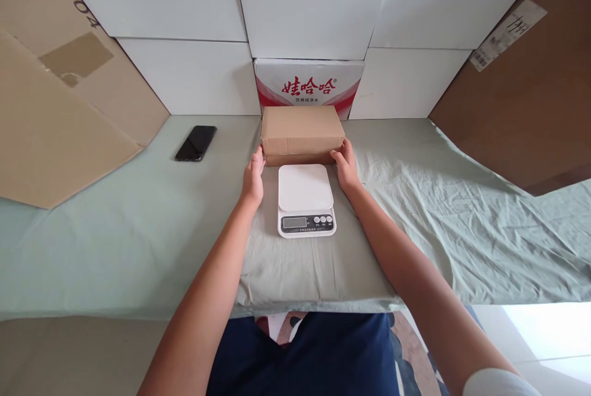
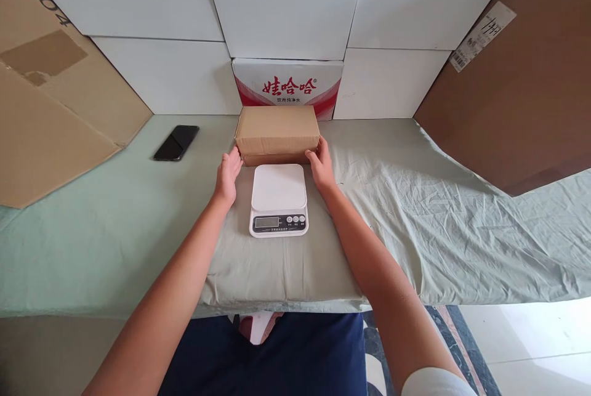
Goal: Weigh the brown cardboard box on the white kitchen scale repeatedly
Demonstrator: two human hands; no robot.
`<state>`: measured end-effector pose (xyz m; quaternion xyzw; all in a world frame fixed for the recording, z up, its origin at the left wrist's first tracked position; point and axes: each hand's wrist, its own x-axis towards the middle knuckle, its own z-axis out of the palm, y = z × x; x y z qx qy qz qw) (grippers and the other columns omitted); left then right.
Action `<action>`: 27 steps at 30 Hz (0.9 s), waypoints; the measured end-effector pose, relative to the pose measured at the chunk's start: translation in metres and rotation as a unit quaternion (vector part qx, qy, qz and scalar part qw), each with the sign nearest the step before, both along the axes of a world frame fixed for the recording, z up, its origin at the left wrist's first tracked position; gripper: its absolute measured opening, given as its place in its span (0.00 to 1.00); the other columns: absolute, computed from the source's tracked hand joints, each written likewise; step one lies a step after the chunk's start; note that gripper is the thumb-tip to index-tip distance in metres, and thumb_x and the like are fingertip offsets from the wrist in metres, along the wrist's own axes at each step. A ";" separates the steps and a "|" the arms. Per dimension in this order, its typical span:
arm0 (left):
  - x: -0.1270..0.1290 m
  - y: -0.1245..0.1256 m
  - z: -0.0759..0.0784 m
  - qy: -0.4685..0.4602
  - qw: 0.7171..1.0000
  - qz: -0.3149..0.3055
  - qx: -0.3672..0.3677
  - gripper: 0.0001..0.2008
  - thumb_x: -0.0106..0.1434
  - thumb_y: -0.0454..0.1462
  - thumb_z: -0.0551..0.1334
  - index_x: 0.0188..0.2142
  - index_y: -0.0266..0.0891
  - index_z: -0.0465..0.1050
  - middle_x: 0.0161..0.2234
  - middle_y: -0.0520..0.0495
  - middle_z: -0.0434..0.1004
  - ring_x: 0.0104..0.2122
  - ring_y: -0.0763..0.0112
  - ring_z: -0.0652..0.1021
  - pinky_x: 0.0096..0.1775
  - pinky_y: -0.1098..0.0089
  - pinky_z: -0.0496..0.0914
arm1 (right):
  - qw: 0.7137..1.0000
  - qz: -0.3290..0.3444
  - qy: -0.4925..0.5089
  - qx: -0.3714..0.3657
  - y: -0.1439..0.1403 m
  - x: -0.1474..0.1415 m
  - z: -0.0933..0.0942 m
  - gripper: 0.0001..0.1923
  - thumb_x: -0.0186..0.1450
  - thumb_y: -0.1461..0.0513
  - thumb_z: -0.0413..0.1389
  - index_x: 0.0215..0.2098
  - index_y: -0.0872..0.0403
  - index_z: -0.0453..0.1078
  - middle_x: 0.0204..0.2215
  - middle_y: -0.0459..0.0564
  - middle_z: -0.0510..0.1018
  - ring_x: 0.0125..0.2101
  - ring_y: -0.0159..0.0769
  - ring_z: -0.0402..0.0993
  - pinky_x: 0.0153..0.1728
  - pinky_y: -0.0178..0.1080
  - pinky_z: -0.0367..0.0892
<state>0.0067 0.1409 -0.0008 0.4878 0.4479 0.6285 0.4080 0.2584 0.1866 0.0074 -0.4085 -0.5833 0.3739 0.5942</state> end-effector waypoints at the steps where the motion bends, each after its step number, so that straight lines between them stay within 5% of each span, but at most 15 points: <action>1: 0.000 0.000 0.000 0.002 1.000 0.000 -0.004 0.41 0.65 0.65 0.47 0.66 0.43 0.64 0.70 0.42 0.58 0.70 0.56 0.59 0.69 0.55 0.54 | 1.000 0.000 -0.004 -0.001 0.000 0.000 0.000 0.25 0.61 0.56 0.54 0.57 0.47 0.63 0.62 0.50 0.70 0.61 0.46 0.65 0.65 0.55 0.59; 7: -0.002 0.003 -0.003 0.016 1.000 -0.012 -0.002 0.39 0.67 0.63 0.47 0.67 0.44 0.62 0.70 0.44 0.59 0.70 0.58 0.59 0.70 0.55 0.52 | 0.999 -0.003 -0.052 0.008 0.000 -0.002 0.003 0.27 0.61 0.56 0.54 0.59 0.48 0.64 0.59 0.50 0.72 0.61 0.47 0.64 0.68 0.56 0.55; 12: -0.007 -0.008 0.010 0.074 0.996 -0.004 0.040 0.37 0.67 0.60 0.52 0.69 0.45 0.58 0.72 0.45 0.55 0.72 0.58 0.55 0.71 0.56 0.50 | 0.995 0.023 -0.047 0.084 -0.011 -0.007 0.014 0.35 0.63 0.49 0.55 0.67 0.41 0.53 0.68 0.45 0.61 0.70 0.43 0.52 0.72 0.53 0.49; 17: -0.004 -0.061 0.027 0.078 0.989 -0.031 0.125 0.37 0.69 0.59 0.50 0.71 0.45 0.54 0.73 0.46 0.52 0.72 0.55 0.54 0.70 0.57 0.52 | 0.991 0.011 -0.052 0.120 -0.052 -0.004 0.026 0.38 0.64 0.43 0.54 0.69 0.38 0.48 0.67 0.47 0.62 0.69 0.47 0.54 0.69 0.54 0.57; 22: 0.001 -0.121 0.014 0.070 0.989 -0.041 0.122 0.37 0.68 0.59 0.50 0.71 0.48 0.52 0.73 0.48 0.50 0.72 0.54 0.52 0.71 0.56 0.51 | 0.995 -0.020 -0.035 0.087 -0.107 0.007 0.012 0.37 0.62 0.44 0.56 0.67 0.40 0.53 0.61 0.50 0.67 0.60 0.50 0.65 0.62 0.57 0.64; 27: 0.003 -0.138 0.004 0.061 0.992 -0.047 0.104 0.39 0.67 0.61 0.50 0.71 0.47 0.53 0.73 0.47 0.51 0.72 0.53 0.52 0.71 0.54 0.50 | 0.998 -0.023 -0.009 0.057 -0.126 0.010 0.004 0.36 0.62 0.45 0.55 0.66 0.39 0.54 0.62 0.50 0.67 0.61 0.49 0.64 0.63 0.56 0.62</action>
